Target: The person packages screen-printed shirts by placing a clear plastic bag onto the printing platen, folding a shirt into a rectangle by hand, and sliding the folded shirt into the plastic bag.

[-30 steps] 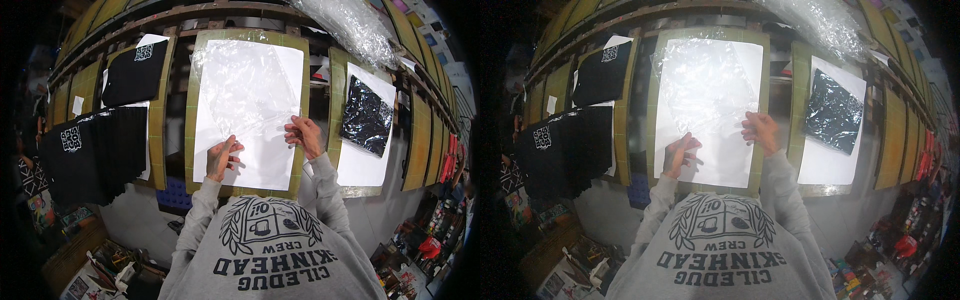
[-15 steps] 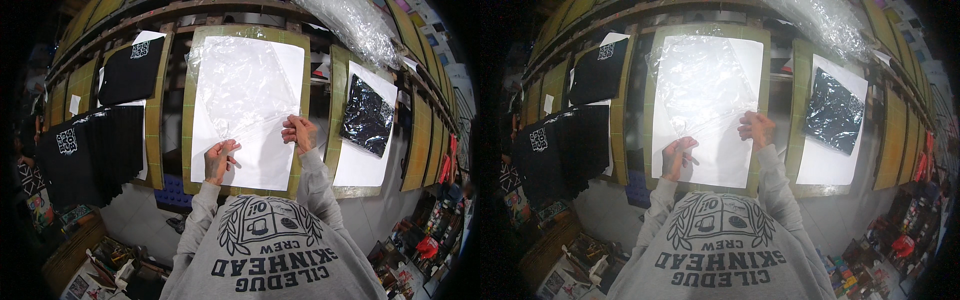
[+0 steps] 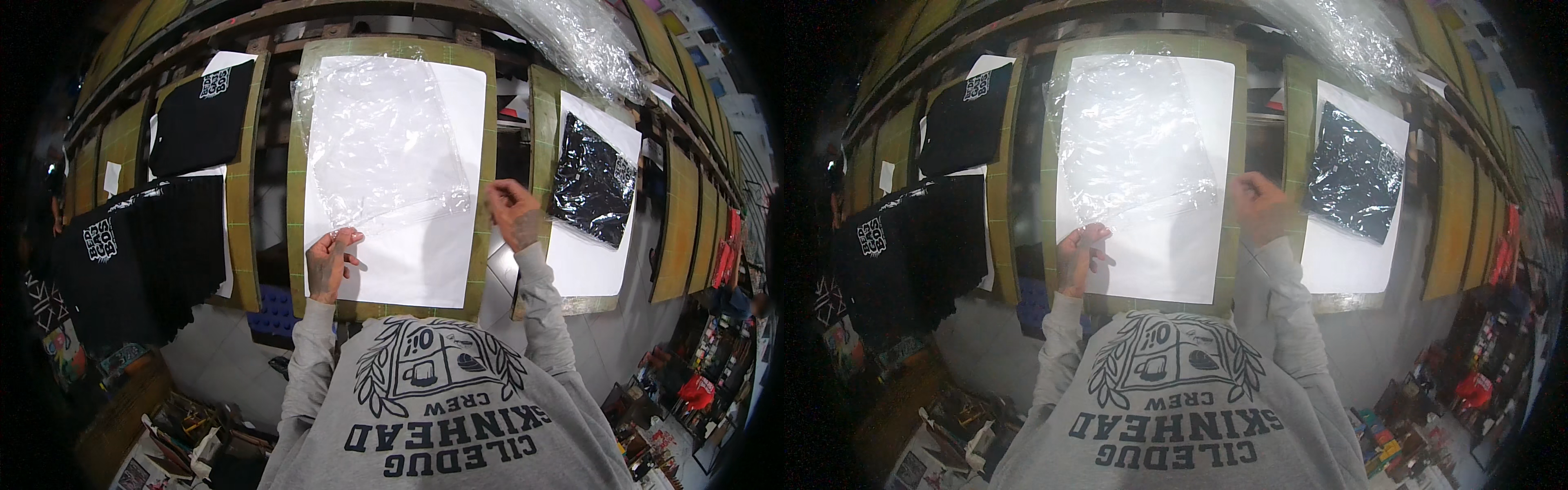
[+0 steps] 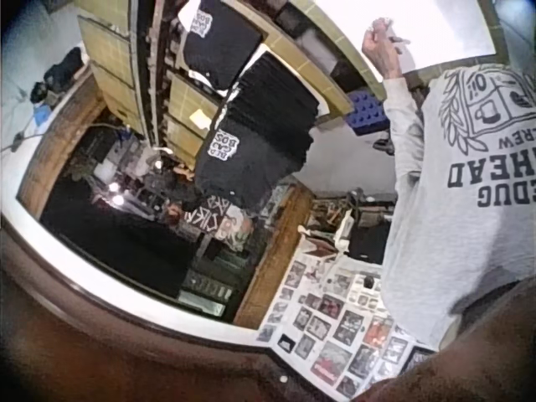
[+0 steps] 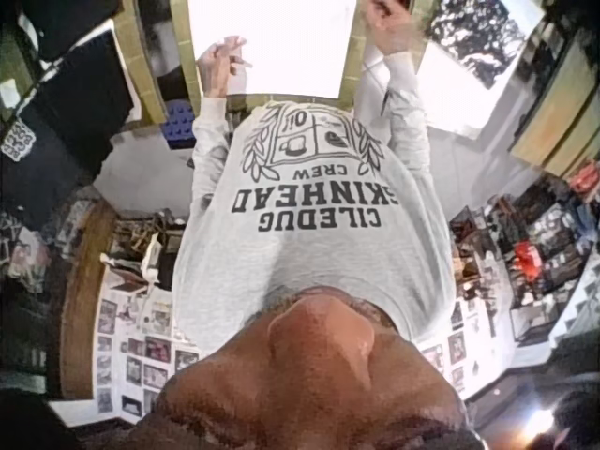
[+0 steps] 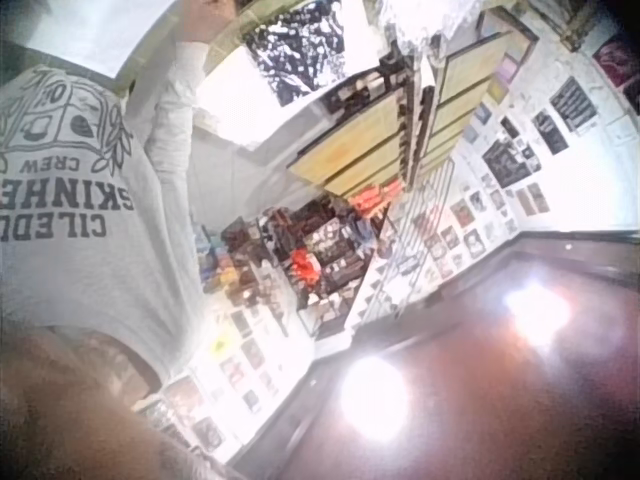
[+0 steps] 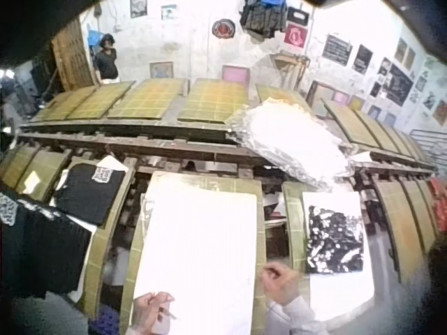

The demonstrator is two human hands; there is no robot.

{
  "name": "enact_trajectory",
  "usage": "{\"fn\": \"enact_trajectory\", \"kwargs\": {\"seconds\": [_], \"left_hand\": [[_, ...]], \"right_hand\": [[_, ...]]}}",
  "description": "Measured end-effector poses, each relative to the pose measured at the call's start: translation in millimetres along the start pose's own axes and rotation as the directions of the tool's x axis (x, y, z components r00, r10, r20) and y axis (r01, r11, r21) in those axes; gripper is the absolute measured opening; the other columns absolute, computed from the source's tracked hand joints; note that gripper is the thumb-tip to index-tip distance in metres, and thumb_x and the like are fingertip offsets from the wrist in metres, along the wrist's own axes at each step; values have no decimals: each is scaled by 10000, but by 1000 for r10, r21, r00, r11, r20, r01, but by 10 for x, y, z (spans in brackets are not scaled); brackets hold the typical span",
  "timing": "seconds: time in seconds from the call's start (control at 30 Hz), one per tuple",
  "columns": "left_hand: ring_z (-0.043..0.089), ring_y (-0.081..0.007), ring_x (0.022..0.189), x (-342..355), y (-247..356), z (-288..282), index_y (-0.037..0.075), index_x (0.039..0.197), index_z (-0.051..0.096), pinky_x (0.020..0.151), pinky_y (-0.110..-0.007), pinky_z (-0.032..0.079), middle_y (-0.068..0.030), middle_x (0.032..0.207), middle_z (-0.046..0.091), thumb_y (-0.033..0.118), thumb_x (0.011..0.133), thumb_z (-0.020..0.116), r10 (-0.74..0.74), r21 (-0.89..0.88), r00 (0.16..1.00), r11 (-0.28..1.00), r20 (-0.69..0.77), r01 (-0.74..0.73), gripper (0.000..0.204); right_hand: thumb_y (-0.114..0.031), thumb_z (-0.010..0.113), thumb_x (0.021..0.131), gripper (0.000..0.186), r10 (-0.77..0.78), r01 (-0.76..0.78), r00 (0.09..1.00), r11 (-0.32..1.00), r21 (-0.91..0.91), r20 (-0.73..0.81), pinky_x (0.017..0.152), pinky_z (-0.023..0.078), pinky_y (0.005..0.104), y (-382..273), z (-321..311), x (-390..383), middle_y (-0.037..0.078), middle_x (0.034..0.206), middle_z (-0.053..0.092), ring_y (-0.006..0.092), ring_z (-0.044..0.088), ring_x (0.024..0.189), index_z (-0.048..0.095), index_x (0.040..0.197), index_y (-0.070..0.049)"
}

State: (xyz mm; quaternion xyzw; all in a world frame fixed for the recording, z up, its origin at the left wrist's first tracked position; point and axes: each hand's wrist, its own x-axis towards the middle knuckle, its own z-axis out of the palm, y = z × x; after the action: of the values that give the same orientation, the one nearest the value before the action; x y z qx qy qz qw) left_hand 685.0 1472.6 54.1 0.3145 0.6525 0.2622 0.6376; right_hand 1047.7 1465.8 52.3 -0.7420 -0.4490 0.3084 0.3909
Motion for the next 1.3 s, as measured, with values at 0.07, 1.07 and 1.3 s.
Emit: {"fn": "enact_trajectory", "kwargs": {"seconds": [0.07, 1.07, 1.3], "left_hand": [[656, -72, 625, 23, 43, 9, 19, 1146, 710, 450, -187, 406, -68, 1032, 795, 435, 985, 686, 15, -6, 1000, 1000, -4, -15, 447], [679, -85, 612, 44, -41, 18, 20, 1138, 717, 412, -187, 393, -78, 1004, 794, 355, 993, 688, 14, -71, 1000, 997, -16, -15, 365], [686, -89, 618, 27, -59, 17, 16, 1133, 715, 418, -188, 400, -73, 998, 793, 390, 990, 691, 52, -77, 999, 996, -10, -53, 402]], "right_hand": [[-147, 783, 900, 157, -75, 68, 996, 989, -135, -47, 591, 489, 237, 115, 221, -77, 5, 773, 685, 68, 568, 618, 725, 902, -2], [-156, 745, 863, 158, -97, 41, 991, 873, -486, -90, 661, 530, 418, 107, 646, -199, 127, 806, 661, 298, 655, 709, 638, 879, -41], [-228, 761, 883, 205, -12, -45, 974, 968, -247, -228, 705, 541, 424, -14, 542, -304, 134, 825, 678, 313, 674, 762, 657, 925, -57]]}}
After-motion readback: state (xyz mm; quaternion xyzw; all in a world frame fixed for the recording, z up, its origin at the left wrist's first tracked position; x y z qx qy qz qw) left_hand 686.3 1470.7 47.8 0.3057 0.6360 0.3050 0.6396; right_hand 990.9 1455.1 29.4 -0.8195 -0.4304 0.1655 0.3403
